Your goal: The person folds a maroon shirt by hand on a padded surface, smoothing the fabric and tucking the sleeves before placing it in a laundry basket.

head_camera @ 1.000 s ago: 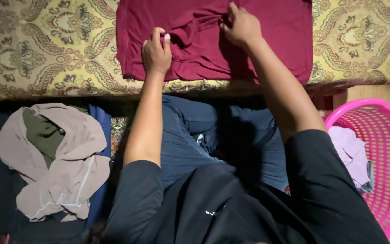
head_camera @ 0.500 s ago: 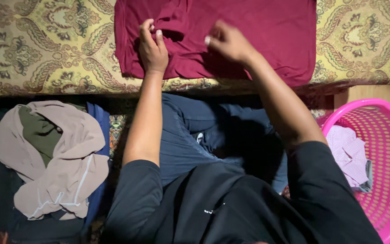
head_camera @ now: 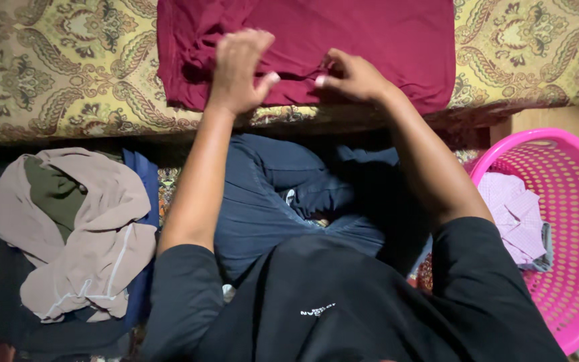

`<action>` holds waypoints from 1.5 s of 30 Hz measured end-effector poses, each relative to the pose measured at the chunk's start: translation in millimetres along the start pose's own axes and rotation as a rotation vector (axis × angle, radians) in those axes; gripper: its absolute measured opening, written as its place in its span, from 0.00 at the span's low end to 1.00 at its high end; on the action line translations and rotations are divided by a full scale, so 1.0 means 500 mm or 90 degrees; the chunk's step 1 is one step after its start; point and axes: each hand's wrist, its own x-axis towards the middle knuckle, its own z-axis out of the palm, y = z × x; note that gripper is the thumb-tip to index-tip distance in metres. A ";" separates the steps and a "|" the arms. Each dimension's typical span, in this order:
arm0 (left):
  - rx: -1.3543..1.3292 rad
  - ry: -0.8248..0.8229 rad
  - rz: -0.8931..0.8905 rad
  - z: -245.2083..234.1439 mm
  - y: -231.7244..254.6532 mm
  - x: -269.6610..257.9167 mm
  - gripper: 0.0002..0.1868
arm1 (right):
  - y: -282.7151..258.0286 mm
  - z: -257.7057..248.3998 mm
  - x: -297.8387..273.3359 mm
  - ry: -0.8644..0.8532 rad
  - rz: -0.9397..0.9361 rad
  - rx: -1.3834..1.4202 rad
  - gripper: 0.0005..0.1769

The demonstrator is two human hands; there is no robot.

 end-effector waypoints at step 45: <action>-0.108 -0.021 -0.229 0.017 0.025 0.002 0.05 | 0.116 -0.120 -0.204 0.251 -0.059 -0.186 0.27</action>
